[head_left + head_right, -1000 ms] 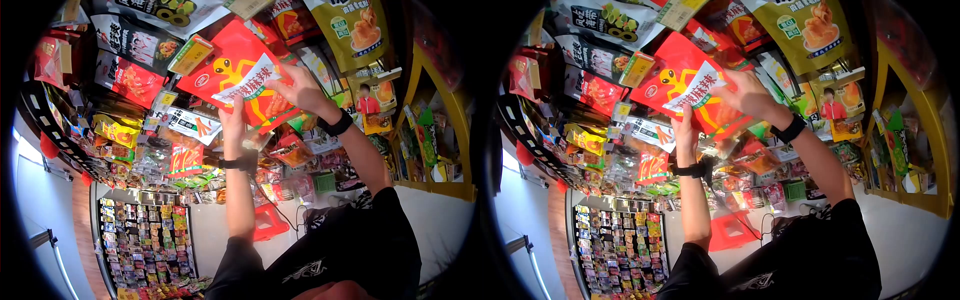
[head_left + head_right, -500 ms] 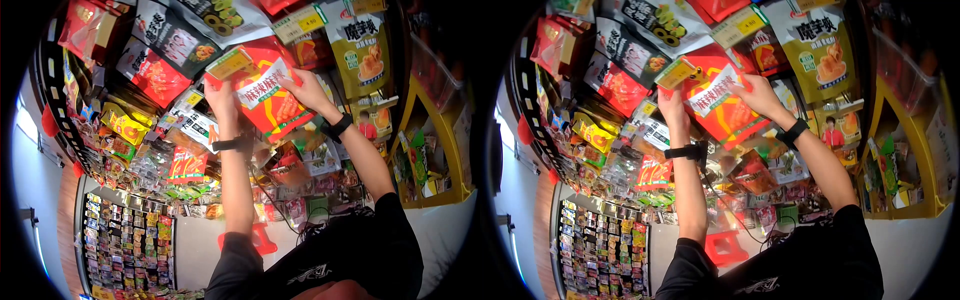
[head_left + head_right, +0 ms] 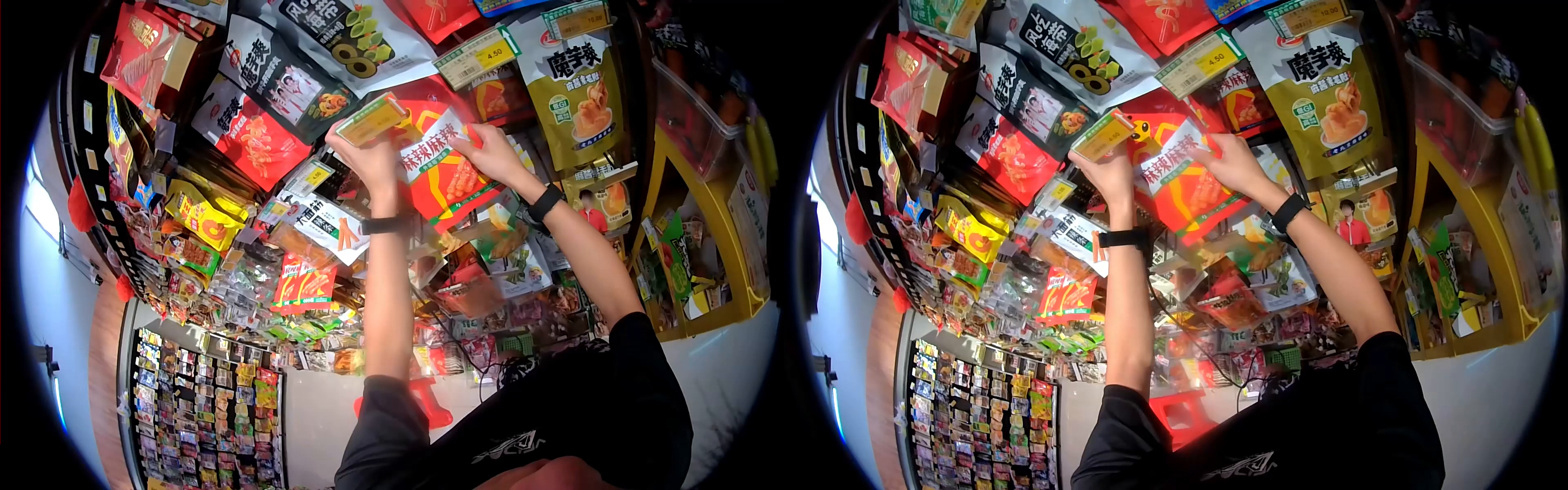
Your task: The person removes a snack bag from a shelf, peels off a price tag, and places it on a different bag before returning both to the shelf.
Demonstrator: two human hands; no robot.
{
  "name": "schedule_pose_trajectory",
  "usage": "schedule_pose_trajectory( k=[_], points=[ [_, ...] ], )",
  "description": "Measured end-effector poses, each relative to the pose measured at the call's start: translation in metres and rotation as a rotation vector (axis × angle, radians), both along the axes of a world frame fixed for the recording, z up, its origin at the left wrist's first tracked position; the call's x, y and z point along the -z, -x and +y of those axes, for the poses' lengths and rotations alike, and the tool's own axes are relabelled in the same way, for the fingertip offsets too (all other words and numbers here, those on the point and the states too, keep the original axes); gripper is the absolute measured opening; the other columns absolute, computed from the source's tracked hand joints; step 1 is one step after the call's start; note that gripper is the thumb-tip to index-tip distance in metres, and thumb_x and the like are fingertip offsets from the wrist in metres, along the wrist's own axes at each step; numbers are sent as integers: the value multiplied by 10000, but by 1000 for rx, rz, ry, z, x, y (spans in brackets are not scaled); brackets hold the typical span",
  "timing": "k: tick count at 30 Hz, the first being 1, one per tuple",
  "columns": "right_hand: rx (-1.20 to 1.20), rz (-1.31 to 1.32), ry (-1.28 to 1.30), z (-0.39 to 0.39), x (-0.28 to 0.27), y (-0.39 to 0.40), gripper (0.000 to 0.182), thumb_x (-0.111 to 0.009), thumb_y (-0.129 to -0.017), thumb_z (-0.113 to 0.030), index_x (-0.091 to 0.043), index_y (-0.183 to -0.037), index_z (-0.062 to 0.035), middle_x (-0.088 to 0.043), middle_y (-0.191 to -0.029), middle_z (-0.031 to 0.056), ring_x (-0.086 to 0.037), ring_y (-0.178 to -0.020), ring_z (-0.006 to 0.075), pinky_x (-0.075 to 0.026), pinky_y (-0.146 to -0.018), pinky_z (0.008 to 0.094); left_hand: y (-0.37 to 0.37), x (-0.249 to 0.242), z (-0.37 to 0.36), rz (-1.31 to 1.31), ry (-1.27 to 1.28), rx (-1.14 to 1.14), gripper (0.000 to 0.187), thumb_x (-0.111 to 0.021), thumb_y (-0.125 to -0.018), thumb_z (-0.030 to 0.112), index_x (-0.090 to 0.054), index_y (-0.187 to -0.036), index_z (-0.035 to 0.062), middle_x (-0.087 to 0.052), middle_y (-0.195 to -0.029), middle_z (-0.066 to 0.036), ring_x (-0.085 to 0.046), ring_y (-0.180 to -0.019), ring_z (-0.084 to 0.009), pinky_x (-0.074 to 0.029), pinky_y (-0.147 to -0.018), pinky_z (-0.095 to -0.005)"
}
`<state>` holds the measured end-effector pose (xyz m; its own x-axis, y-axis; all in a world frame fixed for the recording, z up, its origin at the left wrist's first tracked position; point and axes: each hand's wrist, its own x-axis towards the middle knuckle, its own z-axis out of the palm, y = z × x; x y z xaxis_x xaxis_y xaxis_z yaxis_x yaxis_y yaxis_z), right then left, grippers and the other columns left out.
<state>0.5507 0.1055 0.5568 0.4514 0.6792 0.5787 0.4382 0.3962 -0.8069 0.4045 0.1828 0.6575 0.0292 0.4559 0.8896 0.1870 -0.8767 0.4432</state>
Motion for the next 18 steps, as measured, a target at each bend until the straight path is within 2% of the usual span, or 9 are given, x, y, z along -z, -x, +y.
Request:
schedule_pose_trajectory(
  k=[2,3,5,6,8,11,14,16,18],
  points=[
    [-14,30,-87,10,9,1,358,-649,-846,-299,-616,-924,49,-662,-811,166,-634,-731,236,-467,-678,332,-3,2,6,15,-98,-77,535,-759,-661,110,-406,-1049,6,-450,-1009,-143,-493,-935,-268,-409,-838,-383],
    [-21,44,-131,14,11,1,370,-652,-841,-310,-616,-921,49,-659,-802,170,-633,-723,252,-468,-677,336,-3,5,19,31,-106,-37,499,-756,-664,115,-423,-1019,5,-452,-987,-135,-496,-914,-269,-410,-834,-380],
    [29,20,-3,6,1,1,385,-653,-837,-323,-622,-932,48,-658,-806,185,-637,-744,289,-474,-685,344,-2,8,46,65,-118,41,430,-750,-669,125,-458,-960,2,-457,-944,-119,-503,-873,-270,-412,-825,-372],
    [53,9,63,3,-2,2,393,-654,-834,-330,-625,-938,48,-657,-809,193,-640,-755,308,-477,-688,348,0,7,51,111,-83,32,406,-750,-669,124,-479,-945,-2,-478,-937,-119,-513,-877,-270,-414,-826,-367],
    [76,40,-24,11,2,0,399,-653,-833,-335,-628,-950,46,-657,-821,205,-644,-784,325,-482,-696,356,1,7,60,200,-13,13,360,-749,-670,121,-521,-916,-8,-519,-922,-119,-532,-885,-269,-416,-829,-358],
    [109,31,-17,33,12,-11,410,-647,-835,-348,-630,-964,41,-654,-849,221,-646,-830,340,-485,-704,373,-2,6,57,181,120,108,345,-722,-713,224,-579,-961,31,-598,-951,-131,-566,-938,-296,-424,-841,-375],
    [110,54,2,36,10,-12,404,-641,-837,-360,-624,-983,17,-651,-850,214,-631,-831,364,-484,-714,387,-5,6,78,621,-279,-395,310,-585,-862,299,-609,-1064,65,-642,-1024,-134,-598,-957,-308,-442,-832,-384],
    [148,54,-14,42,10,-12,404,-633,-840,-376,-617,-996,-4,-648,-852,208,-616,-835,382,-482,-718,402,-13,-5,72,795,-160,-466,349,-558,-868,336,-592,-1092,70,-628,-1055,-142,-574,-994,-340,-430,-850,-406],
    [194,63,-141,48,12,-11,392,-642,-826,-401,-629,-916,-20,-637,-814,205,-603,-800,390,-474,-681,411,-16,-9,73,921,-101,-502,430,-504,-883,399,-543,-1175,85,-592,-1136,-157,-539,-1062,-357,-409,-889,-422]
  ],
)
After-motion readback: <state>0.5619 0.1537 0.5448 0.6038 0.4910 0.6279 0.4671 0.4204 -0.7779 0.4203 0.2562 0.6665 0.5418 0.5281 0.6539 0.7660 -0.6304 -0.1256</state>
